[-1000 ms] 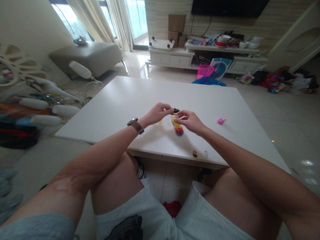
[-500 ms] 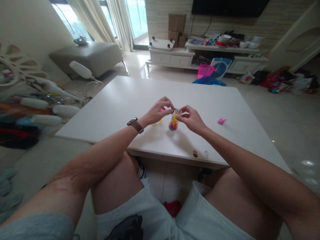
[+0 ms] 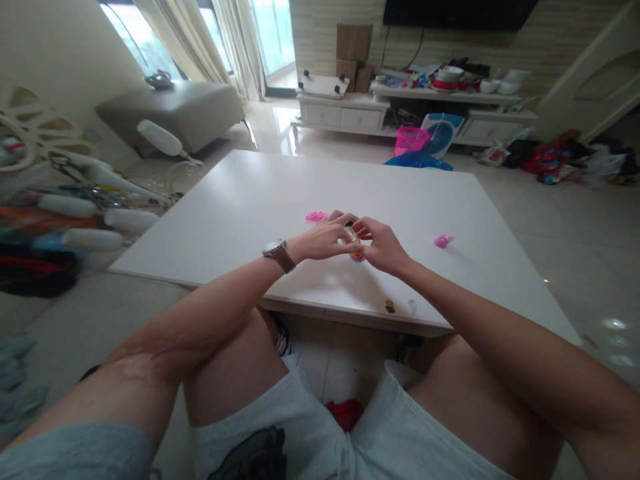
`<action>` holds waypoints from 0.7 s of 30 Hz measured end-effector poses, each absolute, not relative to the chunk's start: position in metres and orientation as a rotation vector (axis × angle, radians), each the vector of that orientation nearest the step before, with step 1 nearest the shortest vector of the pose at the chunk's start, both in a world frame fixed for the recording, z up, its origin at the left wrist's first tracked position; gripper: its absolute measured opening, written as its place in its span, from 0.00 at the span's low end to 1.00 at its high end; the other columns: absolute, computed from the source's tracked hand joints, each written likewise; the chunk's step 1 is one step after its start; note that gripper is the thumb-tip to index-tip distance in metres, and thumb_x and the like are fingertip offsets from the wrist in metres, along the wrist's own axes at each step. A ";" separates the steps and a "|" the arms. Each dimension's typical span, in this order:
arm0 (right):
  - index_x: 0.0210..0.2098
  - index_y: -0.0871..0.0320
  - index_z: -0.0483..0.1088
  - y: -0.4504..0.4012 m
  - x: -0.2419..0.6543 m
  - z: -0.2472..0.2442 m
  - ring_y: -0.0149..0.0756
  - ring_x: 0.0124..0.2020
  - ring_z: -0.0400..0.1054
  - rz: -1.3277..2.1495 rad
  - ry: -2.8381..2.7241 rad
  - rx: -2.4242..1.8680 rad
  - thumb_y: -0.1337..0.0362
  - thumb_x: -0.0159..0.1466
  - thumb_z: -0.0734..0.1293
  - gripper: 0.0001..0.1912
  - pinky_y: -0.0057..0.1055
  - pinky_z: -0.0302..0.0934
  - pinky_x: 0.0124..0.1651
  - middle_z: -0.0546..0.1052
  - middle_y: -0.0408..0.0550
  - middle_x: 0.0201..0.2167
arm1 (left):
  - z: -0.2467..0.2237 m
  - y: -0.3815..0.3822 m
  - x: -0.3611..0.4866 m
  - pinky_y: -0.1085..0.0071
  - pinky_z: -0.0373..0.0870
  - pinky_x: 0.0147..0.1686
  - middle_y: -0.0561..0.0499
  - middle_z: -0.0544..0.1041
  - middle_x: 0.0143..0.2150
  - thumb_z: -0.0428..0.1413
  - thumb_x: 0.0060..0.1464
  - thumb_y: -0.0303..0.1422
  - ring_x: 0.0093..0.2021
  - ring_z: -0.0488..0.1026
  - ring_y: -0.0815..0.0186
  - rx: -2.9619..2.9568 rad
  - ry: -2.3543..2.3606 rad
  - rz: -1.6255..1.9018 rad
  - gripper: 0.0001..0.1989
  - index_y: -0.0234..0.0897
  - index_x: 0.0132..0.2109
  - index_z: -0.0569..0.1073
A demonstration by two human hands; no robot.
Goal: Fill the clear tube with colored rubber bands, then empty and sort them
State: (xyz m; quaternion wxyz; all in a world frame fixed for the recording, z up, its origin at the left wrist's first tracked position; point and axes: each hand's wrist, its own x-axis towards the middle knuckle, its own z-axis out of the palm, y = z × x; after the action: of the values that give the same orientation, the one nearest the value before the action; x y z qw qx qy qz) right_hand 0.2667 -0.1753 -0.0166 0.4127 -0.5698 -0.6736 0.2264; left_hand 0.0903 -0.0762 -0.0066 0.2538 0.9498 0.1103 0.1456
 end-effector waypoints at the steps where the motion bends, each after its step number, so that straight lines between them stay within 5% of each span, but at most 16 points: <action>1: 0.37 0.55 0.72 -0.176 0.266 -0.017 0.40 0.39 0.75 0.548 -1.720 -1.440 0.63 0.55 0.74 0.12 0.41 0.73 0.49 0.79 0.48 0.40 | -0.007 -0.076 0.091 0.52 0.57 0.65 0.44 0.73 0.51 0.53 0.64 0.54 0.57 0.64 0.53 2.566 0.293 0.361 0.24 0.45 0.37 0.86; 13: 0.35 0.56 0.70 -0.175 0.266 -0.007 0.37 0.32 0.74 0.653 -1.600 -1.470 0.45 0.59 0.75 0.21 0.36 0.72 0.37 0.79 0.49 0.36 | 0.000 -0.066 0.083 0.57 0.65 0.59 0.44 0.76 0.50 0.53 0.66 0.48 0.53 0.70 0.57 2.294 0.372 0.621 0.21 0.39 0.36 0.82; 21: 0.35 0.56 0.71 -0.178 0.263 -0.010 0.38 0.34 0.74 0.512 -1.785 -1.516 0.63 0.59 0.72 0.07 0.35 0.69 0.40 0.80 0.48 0.36 | -0.010 -0.070 0.089 0.57 0.61 0.62 0.45 0.76 0.48 0.53 0.63 0.54 0.53 0.68 0.55 2.453 0.307 0.348 0.25 0.40 0.34 0.83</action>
State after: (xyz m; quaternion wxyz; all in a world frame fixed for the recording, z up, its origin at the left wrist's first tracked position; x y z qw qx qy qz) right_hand 0.2627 -0.1783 -0.0096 0.3635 -0.5889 -0.6938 0.1991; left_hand 0.0887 -0.0704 -0.0100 0.3171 0.9319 0.1166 0.1322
